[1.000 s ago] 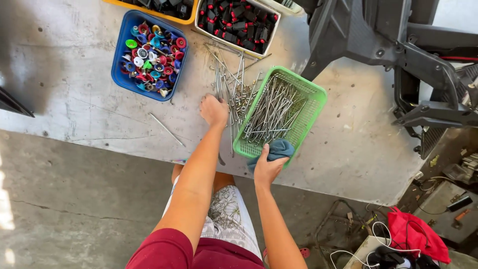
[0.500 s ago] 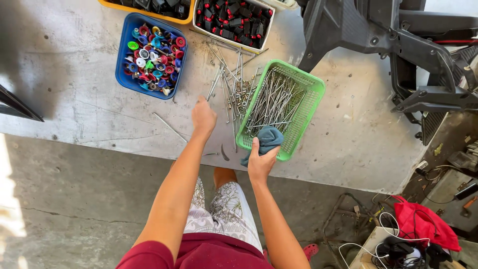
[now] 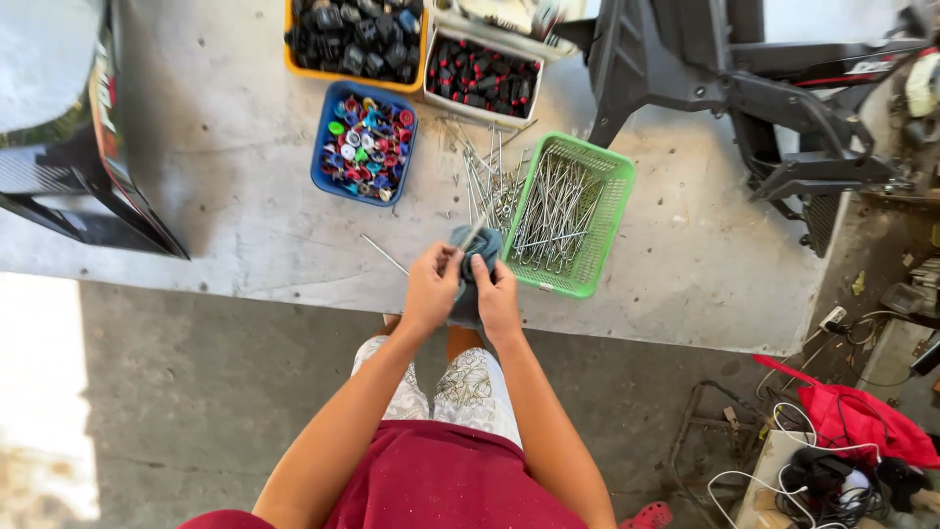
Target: The recorder is cleaning individual motorcycle spokes using a rag at a workbench.
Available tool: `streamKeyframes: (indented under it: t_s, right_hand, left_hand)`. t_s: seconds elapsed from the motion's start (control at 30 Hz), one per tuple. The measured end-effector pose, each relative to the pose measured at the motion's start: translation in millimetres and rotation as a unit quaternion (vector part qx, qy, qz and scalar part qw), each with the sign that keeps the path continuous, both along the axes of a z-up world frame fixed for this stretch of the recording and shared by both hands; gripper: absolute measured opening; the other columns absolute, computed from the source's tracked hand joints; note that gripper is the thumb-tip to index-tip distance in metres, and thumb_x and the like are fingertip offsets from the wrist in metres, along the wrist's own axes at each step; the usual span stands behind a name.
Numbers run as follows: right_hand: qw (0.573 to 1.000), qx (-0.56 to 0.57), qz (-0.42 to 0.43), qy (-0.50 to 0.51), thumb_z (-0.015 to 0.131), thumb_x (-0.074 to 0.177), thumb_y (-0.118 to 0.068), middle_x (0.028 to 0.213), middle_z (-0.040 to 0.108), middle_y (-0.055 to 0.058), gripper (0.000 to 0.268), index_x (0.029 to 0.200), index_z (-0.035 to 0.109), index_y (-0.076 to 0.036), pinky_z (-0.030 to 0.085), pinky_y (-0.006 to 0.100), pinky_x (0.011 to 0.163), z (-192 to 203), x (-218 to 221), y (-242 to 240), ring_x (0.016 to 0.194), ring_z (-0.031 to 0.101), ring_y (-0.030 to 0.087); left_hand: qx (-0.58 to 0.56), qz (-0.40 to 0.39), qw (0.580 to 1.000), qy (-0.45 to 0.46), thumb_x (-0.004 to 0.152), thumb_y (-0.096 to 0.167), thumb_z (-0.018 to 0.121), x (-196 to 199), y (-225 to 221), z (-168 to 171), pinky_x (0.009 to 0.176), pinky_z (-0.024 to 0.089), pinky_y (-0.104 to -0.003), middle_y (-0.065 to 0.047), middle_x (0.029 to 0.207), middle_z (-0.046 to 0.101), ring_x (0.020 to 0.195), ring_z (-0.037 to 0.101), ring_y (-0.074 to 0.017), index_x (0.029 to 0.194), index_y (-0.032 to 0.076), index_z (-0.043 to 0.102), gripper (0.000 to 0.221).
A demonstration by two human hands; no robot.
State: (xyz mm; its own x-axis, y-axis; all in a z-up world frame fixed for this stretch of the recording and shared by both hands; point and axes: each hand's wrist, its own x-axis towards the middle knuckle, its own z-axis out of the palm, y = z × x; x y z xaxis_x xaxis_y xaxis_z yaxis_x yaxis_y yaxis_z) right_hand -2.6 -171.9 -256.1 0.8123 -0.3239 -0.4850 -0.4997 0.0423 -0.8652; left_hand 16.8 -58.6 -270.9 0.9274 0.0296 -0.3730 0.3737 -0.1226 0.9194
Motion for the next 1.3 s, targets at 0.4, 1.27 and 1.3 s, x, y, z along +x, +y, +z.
streamKeyframes:
  t_s: [0.4,1.27,1.3]
  right_hand:
    - [0.957,0.106,-0.223,-0.153,0.067,0.102,-0.023,0.058,0.060,0.009,0.032,0.079,0.061,-0.002,0.051,0.026,0.036,121.3,-3.4,31.1,0.043,0.063,0.016]
    - [0.969,0.183,-0.037,-0.162,0.063,0.102,-0.016,0.088,0.070,0.009,0.025,0.099,0.069,0.008,0.049,0.024,0.059,224.8,8.9,-103.6,0.068,0.058,0.011]
    - [0.954,0.219,-0.030,-0.203,0.061,0.104,-0.015,0.088,0.070,0.006,0.023,0.097,0.069,0.006,0.047,0.024,0.062,234.1,9.1,-106.9,0.068,0.057,0.009]
  left_hand:
    - [-0.104,-0.156,0.982,0.015,0.104,0.012,0.053,-61.4,73.2,164.5,0.061,0.048,-0.029,-0.008,0.059,0.066,0.058,0.059,-0.0168,0.090,0.008,0.071,0.023]
    - [-0.245,-0.109,0.962,0.044,0.109,0.025,0.046,-111.3,-46.3,228.3,0.045,0.033,-0.028,-0.002,0.059,0.048,0.048,0.037,-0.0118,0.074,0.008,0.050,0.040]
    - [-0.267,-0.101,0.957,0.044,0.110,0.023,0.045,-121.6,-49.9,231.7,0.045,0.034,-0.028,-0.002,0.060,0.046,0.049,0.037,-0.0117,0.074,0.008,0.048,0.039]
